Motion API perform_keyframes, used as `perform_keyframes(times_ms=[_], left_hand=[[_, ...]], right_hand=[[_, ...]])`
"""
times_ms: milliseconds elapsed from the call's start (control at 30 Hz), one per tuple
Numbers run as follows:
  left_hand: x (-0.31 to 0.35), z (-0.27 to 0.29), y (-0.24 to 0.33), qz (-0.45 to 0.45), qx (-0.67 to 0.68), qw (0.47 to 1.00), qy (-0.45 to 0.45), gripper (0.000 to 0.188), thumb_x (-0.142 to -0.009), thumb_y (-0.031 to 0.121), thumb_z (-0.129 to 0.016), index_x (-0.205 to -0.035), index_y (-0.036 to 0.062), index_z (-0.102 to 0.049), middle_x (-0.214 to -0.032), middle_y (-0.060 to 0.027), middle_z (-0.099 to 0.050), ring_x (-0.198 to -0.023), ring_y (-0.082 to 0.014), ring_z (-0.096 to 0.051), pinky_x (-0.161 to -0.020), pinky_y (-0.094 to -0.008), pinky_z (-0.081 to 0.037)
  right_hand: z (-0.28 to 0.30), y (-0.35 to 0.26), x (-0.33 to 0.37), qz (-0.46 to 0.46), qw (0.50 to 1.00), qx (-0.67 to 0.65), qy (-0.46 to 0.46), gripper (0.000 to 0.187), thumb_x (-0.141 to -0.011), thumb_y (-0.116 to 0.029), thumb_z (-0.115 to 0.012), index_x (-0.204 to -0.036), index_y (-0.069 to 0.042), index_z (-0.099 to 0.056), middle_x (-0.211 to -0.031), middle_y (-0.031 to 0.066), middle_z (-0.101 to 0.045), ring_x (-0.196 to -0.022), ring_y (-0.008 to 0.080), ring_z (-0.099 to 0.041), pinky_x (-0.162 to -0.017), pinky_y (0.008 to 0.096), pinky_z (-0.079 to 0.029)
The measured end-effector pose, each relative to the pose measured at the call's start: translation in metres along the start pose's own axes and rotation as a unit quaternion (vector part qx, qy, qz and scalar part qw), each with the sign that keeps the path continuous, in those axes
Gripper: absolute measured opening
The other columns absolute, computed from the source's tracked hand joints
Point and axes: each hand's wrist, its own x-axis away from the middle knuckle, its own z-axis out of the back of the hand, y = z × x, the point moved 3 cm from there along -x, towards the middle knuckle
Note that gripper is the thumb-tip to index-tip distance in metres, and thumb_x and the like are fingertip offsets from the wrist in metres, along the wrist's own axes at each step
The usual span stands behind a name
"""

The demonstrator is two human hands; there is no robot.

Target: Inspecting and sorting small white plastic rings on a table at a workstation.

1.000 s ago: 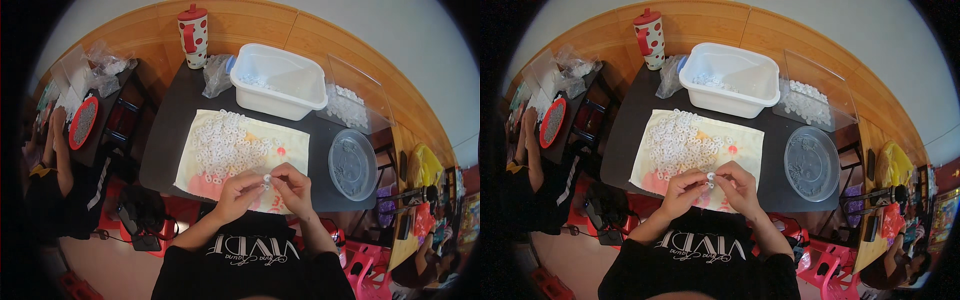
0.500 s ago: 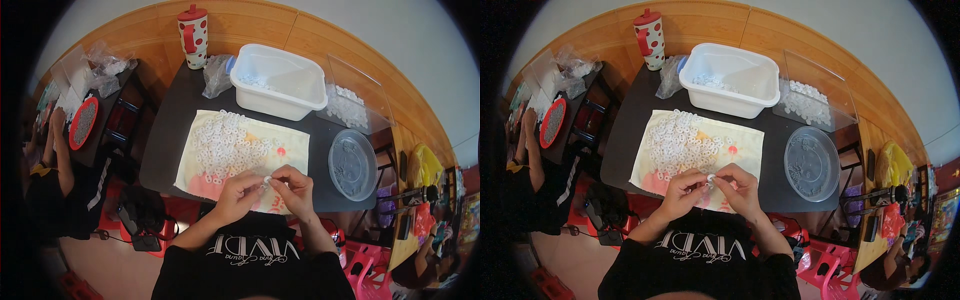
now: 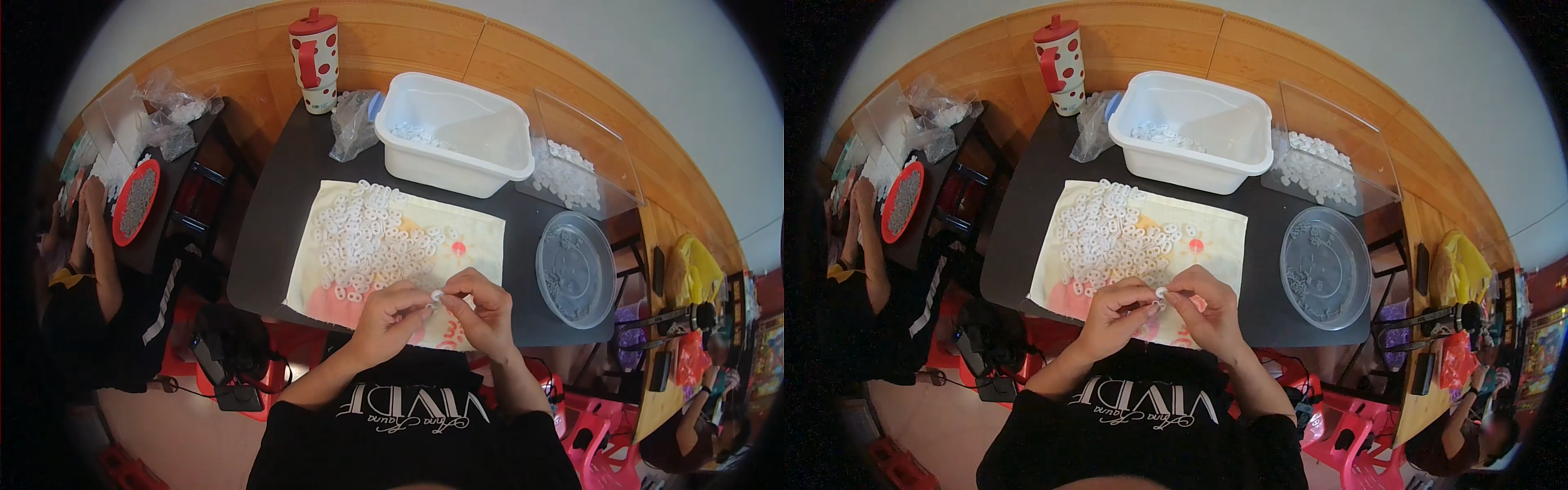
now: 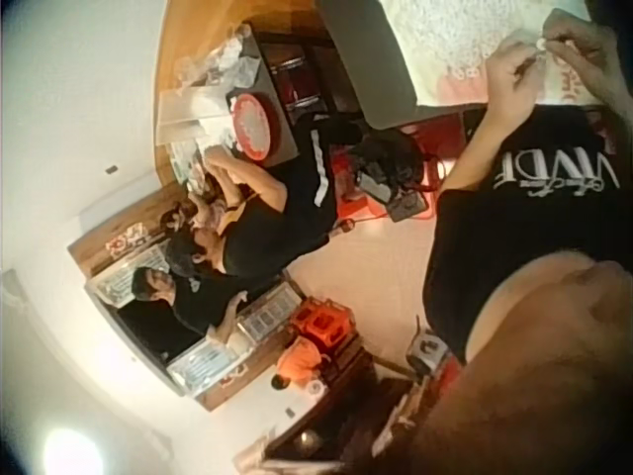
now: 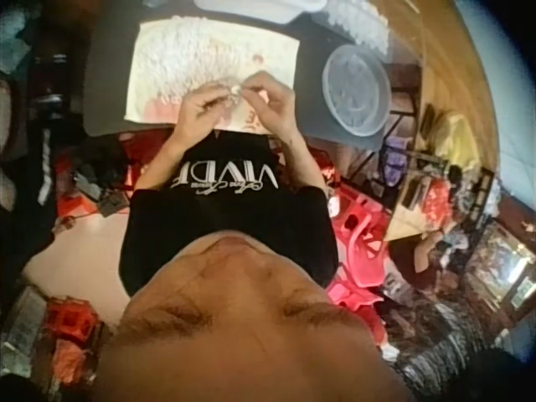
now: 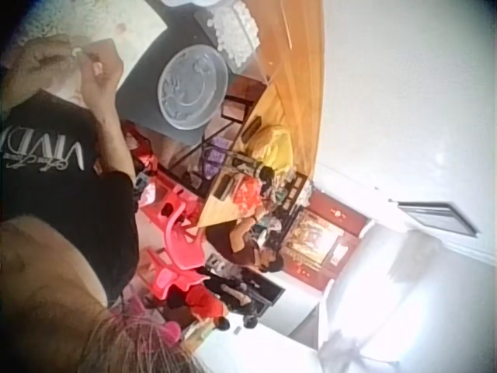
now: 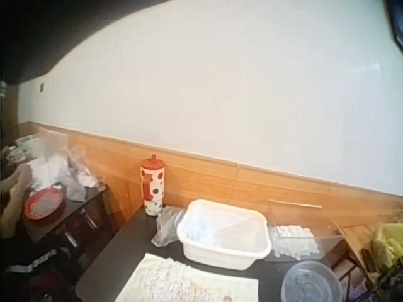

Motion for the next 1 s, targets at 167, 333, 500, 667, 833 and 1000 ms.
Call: perform_keyframes(times_ms=[167, 333, 500, 667, 833, 1000], left_hand=[[0.003, -0.002, 0.0, 0.044, 0.083, 0.995, 0.022, 0.028, -0.087, -0.01, -0.062, -0.114, -0.0028, -0.066, -0.092, -0.0034, -0.058, -0.076, -0.0072, -0.054, -0.062, -0.0212, -0.043], [0.003, -0.001, 0.0, 0.039, 0.064, 0.997, 0.021, 0.032, -0.087, -0.01, -0.062, -0.118, -0.0024, -0.066, -0.092, -0.0029, -0.058, -0.077, -0.0067, -0.053, -0.065, -0.0209, -0.043], [0.005, -0.003, 0.0, 0.06, 0.09, 0.994, 0.034, 0.034, -0.087, -0.009, -0.062, -0.119, -0.0014, -0.066, -0.089, -0.0023, -0.057, -0.076, -0.0069, -0.053, -0.066, -0.021, -0.042], [0.008, -0.006, -0.003, 0.048, 0.09, 0.994, 0.042, 0.033, -0.086, -0.009, -0.063, -0.118, -0.0011, -0.067, -0.087, -0.0018, -0.057, -0.075, -0.0076, -0.053, -0.066, -0.0214, -0.043], [0.011, -0.008, -0.007, 0.045, 0.101, 0.993, 0.048, 0.033, -0.085, -0.009, -0.064, -0.116, -0.0006, -0.068, -0.088, -0.0027, -0.059, -0.074, -0.0082, -0.053, -0.065, -0.0224, -0.044], [0.012, -0.008, -0.006, -0.009, -0.087, 0.996, 0.034, 0.032, -0.082, -0.009, -0.066, -0.113, -0.0006, -0.068, -0.087, -0.0086, -0.062, -0.074, -0.0149, -0.06, -0.065, -0.0256, -0.047]], right_hand=[[-0.001, 0.0, 0.001, 0.053, 0.998, 0.033, -0.001, 0.013, -0.081, 0.013, -0.068, -0.092, 0.005, -0.067, -0.088, 0.0105, -0.066, -0.08, 0.0162, -0.06, -0.07, 0.0259, -0.047], [-0.001, 0.003, 0.002, 0.049, 0.997, 0.053, -0.035, 0.012, -0.084, 0.009, -0.067, -0.095, 0.003, -0.067, -0.086, 0.0103, -0.065, -0.078, 0.0193, -0.06, -0.068, 0.028, -0.046], [0.0, 0.012, 0.007, -0.022, 0.999, 0.008, -0.042, 0.01, -0.087, 0.007, -0.065, -0.096, 0.003, -0.067, -0.086, 0.0092, -0.066, -0.078, 0.0167, -0.06, -0.07, 0.0267, -0.046], [0.0, 0.021, 0.016, -0.057, 0.997, -0.017, -0.051, 0.016, -0.087, 0.012, -0.065, -0.099, 0.002, -0.068, -0.092, 0.0074, -0.066, -0.085, 0.0128, -0.059, -0.075, 0.0246, -0.045], [0.0, 0.02, 0.018, -0.041, 0.997, -0.028, -0.063, 0.019, -0.086, 0.013, -0.065, -0.1, 0.002, -0.067, -0.093, 0.0073, -0.066, -0.086, 0.0126, -0.059, -0.076, 0.0243, -0.046], [-0.001, 0.029, 0.025, -0.072, 0.994, -0.052, -0.061, 0.021, -0.084, 0.015, -0.065, -0.1, 0.002, -0.067, -0.094, 0.0081, -0.066, -0.089, 0.0136, -0.059, -0.075, 0.0241, -0.047]])
